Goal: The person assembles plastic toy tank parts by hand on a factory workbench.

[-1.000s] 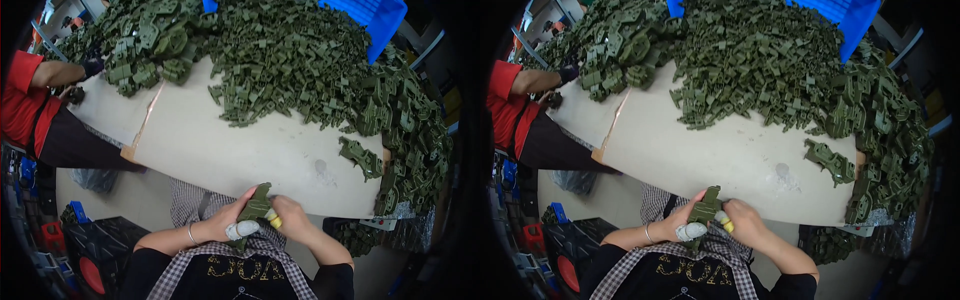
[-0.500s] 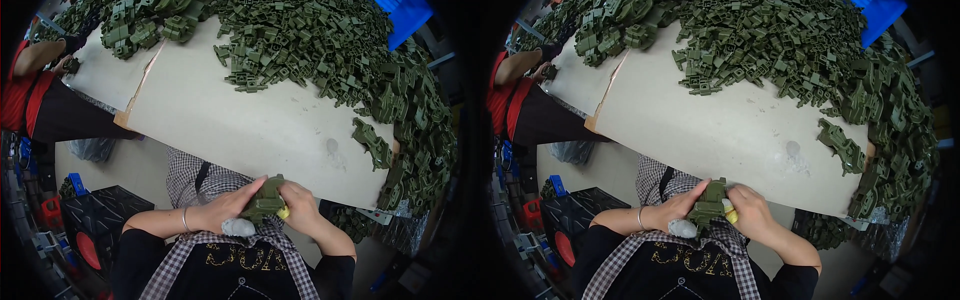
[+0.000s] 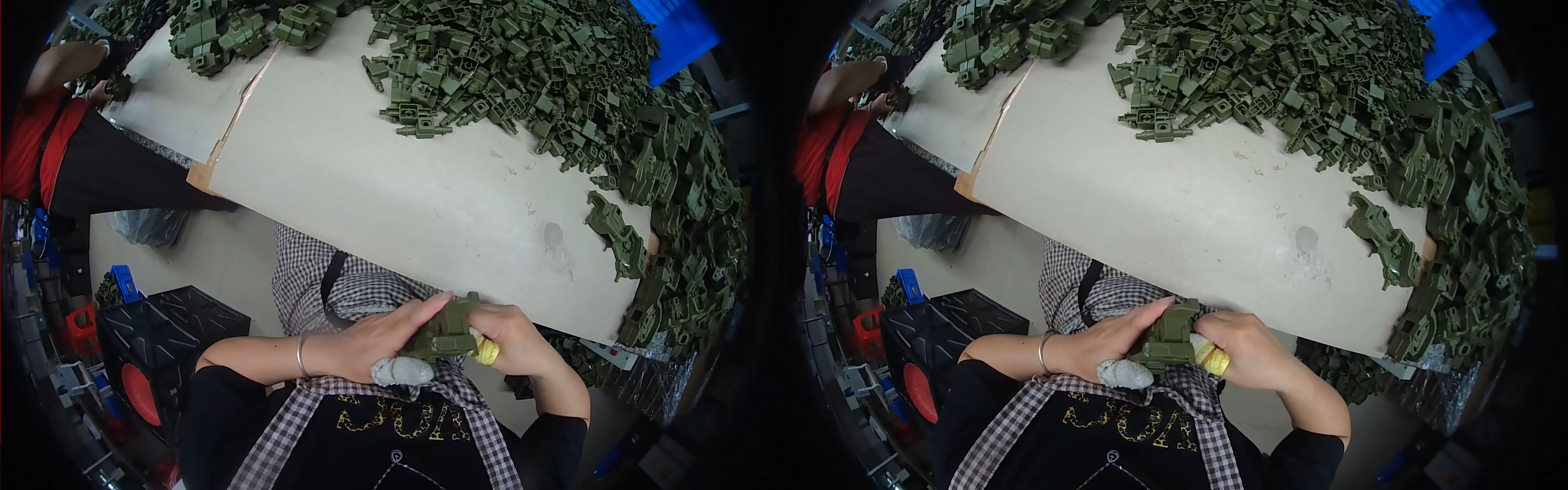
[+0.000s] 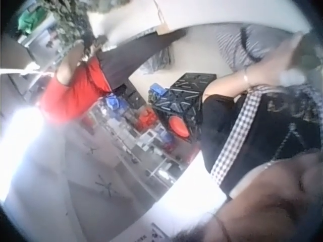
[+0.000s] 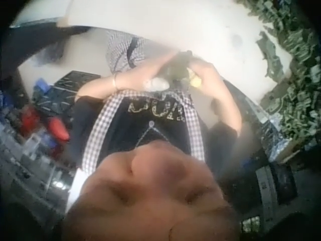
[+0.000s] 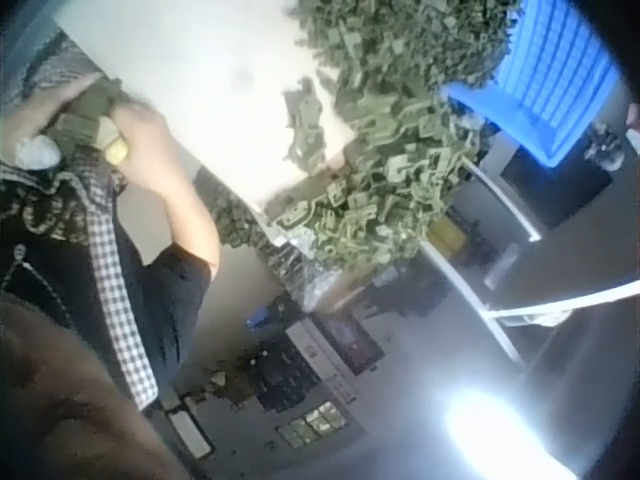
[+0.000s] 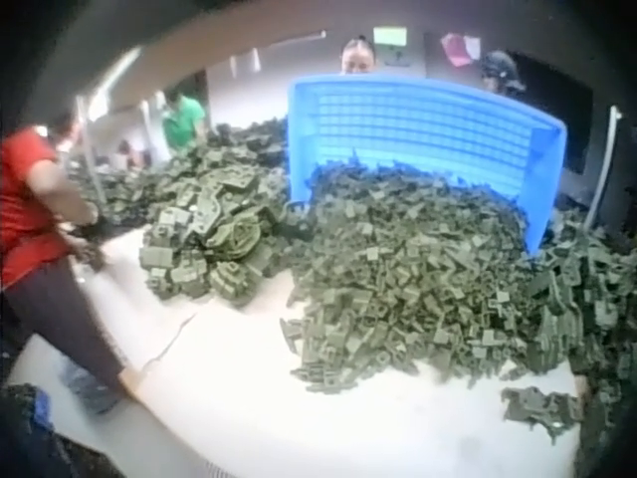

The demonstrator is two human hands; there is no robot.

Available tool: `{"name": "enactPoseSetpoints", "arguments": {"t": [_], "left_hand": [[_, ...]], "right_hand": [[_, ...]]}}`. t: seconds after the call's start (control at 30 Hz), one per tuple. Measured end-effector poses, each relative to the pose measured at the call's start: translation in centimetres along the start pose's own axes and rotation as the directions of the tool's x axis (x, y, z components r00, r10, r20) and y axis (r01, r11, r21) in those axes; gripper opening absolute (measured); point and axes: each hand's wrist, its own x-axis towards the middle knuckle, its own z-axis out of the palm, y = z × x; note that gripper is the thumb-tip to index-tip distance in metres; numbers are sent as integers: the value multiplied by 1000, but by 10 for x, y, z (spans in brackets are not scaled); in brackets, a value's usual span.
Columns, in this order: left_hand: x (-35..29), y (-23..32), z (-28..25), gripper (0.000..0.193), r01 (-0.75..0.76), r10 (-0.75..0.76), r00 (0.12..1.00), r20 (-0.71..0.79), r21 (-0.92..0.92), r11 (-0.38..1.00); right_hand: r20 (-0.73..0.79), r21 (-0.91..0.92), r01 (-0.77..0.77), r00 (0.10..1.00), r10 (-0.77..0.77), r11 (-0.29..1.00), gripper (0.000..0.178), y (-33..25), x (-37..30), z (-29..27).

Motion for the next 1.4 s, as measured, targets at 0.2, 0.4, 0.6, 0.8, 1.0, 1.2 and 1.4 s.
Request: {"name": "enactPoseSetpoints", "arguments": {"t": [0.2, 0.4, 0.6, 0.8, 1.0, 1.2, 1.4], "left_hand": [[2, -7, 0, 77, -118, 89, 991, -95, -368, 922], [-1, -9, 2, 57, 125, -128, 992, 24, -454, 882], [6, -4, 0, 41, 9, 7, 998, 60, -269, 963], [7, -3, -1, 39, 32, -20, 998, 56, -210, 977], [13, 0, 0, 37, 39, -12, 993, 115, -235, 971], [17, -10, 1, 35, 2, 32, 993, 115, -284, 959], [17, -8, 5, 34, -75, 96, 992, 87, -223, 972]], "right_hand": [[-110, -80, 46, 992, -55, 996, 23, -5, 2, 2], [-94, -139, 109, 988, -123, 984, 24, -10, 3, 1], [-108, -142, 198, 971, -214, 970, 23, -1, 10, 5], [-188, -189, 269, 934, -304, 944, 25, 1, 2, 13], [-140, -21, 339, 930, -338, 941, 24, 13, 11, 9], [-151, 27, 355, 925, -348, 934, 25, 10, 10, 11], [-174, -133, 356, 910, -376, 925, 27, -12, 11, 7]]}}
